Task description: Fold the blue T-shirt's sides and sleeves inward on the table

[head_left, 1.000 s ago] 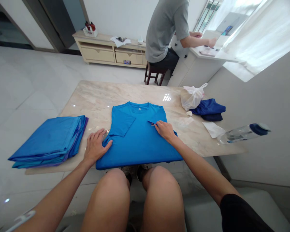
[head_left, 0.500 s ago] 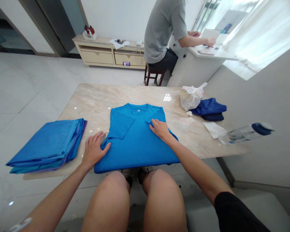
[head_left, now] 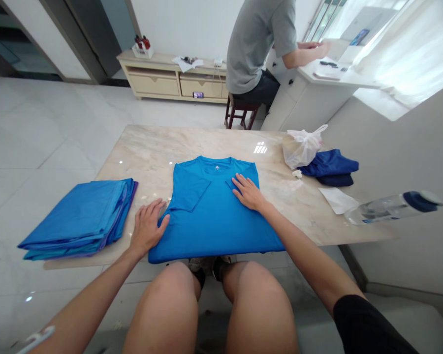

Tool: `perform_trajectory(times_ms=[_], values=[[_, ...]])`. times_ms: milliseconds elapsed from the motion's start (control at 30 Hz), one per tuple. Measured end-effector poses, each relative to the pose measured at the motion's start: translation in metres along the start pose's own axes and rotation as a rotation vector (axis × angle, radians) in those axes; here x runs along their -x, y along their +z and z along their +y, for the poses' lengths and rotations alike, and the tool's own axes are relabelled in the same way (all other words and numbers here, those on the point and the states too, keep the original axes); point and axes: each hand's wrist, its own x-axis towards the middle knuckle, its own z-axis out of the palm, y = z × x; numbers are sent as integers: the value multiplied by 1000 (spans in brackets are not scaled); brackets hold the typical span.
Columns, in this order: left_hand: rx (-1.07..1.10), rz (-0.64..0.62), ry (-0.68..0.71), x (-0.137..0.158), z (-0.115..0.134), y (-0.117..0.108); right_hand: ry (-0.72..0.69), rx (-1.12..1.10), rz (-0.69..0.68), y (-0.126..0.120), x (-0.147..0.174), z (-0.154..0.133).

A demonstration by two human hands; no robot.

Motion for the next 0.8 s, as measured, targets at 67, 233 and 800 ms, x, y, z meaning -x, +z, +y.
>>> perform_trajectory(times_ms=[67,233,800], values=[[10,-4,-11,0,-1,1,15,8,-28,13,2,1],[26,4,-11,1,-3,3,69,-85,47,19,8,2],[162,178,-383,317,34,-40,423,-346,449,109,527,-128]])
